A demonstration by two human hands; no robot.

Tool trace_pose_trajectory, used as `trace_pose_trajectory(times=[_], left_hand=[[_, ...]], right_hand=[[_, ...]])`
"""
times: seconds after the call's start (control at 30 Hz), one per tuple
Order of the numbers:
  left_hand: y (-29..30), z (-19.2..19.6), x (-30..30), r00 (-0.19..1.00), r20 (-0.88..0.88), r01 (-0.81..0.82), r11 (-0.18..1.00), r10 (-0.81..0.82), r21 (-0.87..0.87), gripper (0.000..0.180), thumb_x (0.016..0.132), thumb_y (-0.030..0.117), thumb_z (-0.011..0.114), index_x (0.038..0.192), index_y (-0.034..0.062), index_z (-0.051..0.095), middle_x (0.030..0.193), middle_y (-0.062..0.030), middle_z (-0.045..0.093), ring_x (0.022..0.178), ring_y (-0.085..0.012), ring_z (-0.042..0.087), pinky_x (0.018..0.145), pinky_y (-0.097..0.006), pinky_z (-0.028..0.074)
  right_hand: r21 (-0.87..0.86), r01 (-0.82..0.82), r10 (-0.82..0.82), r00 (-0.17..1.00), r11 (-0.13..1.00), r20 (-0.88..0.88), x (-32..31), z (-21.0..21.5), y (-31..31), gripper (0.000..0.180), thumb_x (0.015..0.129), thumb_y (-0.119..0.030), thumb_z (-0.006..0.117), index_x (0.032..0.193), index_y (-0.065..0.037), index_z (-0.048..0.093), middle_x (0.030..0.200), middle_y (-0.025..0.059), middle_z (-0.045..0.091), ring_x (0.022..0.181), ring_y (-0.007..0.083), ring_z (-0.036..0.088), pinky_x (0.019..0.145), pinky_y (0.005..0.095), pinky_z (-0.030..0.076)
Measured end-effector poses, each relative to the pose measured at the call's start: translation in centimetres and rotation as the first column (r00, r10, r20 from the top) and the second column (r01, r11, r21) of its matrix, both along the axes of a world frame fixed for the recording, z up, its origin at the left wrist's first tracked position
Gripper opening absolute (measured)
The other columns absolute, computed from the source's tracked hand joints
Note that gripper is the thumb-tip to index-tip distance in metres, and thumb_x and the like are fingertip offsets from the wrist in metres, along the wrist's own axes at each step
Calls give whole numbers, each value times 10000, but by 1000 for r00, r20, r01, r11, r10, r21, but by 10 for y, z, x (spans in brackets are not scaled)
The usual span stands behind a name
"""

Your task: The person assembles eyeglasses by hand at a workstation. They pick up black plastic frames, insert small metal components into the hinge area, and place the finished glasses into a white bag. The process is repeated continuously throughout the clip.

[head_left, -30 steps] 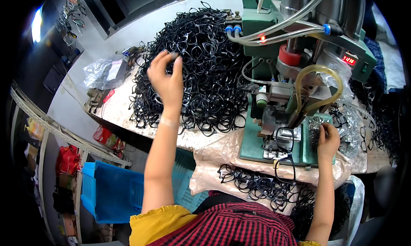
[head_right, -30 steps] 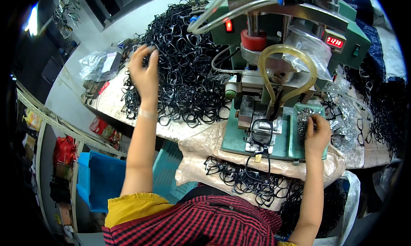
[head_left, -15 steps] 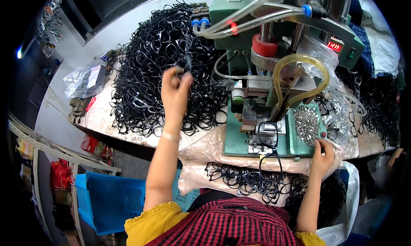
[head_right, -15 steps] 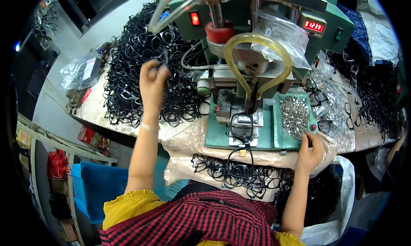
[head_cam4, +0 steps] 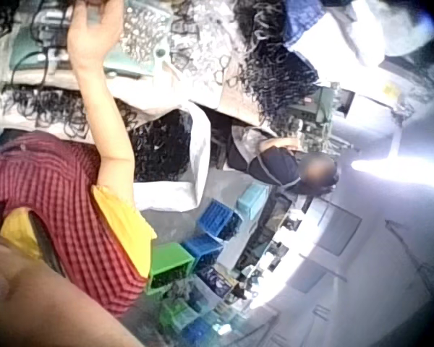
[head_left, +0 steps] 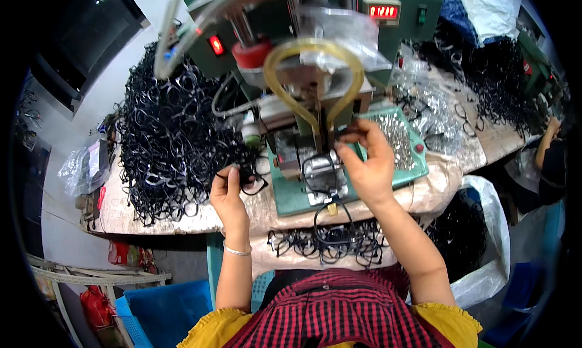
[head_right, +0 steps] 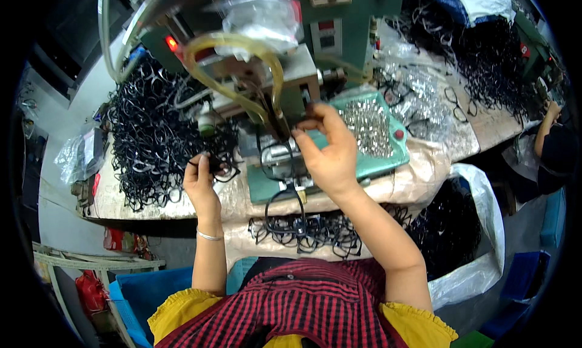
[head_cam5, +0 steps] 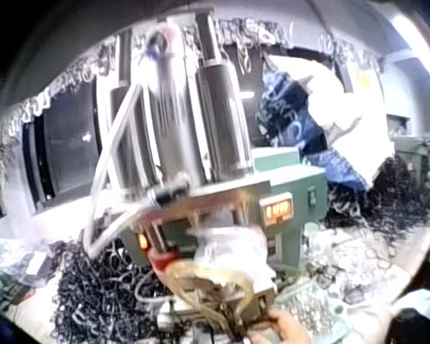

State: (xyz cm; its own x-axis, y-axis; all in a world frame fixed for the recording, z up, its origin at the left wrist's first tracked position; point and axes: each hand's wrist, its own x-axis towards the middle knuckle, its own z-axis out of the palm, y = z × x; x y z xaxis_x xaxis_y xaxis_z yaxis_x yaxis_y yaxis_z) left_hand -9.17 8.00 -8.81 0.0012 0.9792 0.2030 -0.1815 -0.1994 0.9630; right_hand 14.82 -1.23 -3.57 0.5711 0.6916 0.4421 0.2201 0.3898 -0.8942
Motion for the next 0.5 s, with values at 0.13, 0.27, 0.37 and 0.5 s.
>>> trace_pose_trajectory(times=[0.13,0.27,0.37,0.5], left_hand=[[-12,30,10,990,139,6,989,-27,149,129,1000,81,562,1063,-21,609,994,-103,669,817,-184,674,729,-334,587],[-41,101,33,947,209,57,767,-244,639,164,1022,174,536,1122,59,596,1031,-151,645,878,-262,668,733,-388,581],[-49,112,30,973,56,103,637,-224,764,193,968,222,604,1052,49,609,924,-127,650,844,-272,679,732,-402,591],[-45,102,46,891,-423,448,473,-165,759,124,809,109,723,932,97,728,998,-100,745,865,-250,721,802,-403,533]], right_hand=[[3,-116,116,990,993,-78,6,-1,4,453,828,21,679,1247,38,506,899,68,688,903,115,628,880,240,467],[6,-177,176,969,984,-175,-9,21,2,481,818,37,664,1267,44,492,916,78,683,950,125,622,928,285,459],[3,-149,148,980,989,-131,-18,30,-10,511,822,11,653,1305,26,484,1048,111,681,994,167,638,947,310,461],[-102,-149,159,982,984,99,12,24,-20,388,826,-43,644,1210,-8,606,1135,165,679,1074,268,648,978,356,466]])
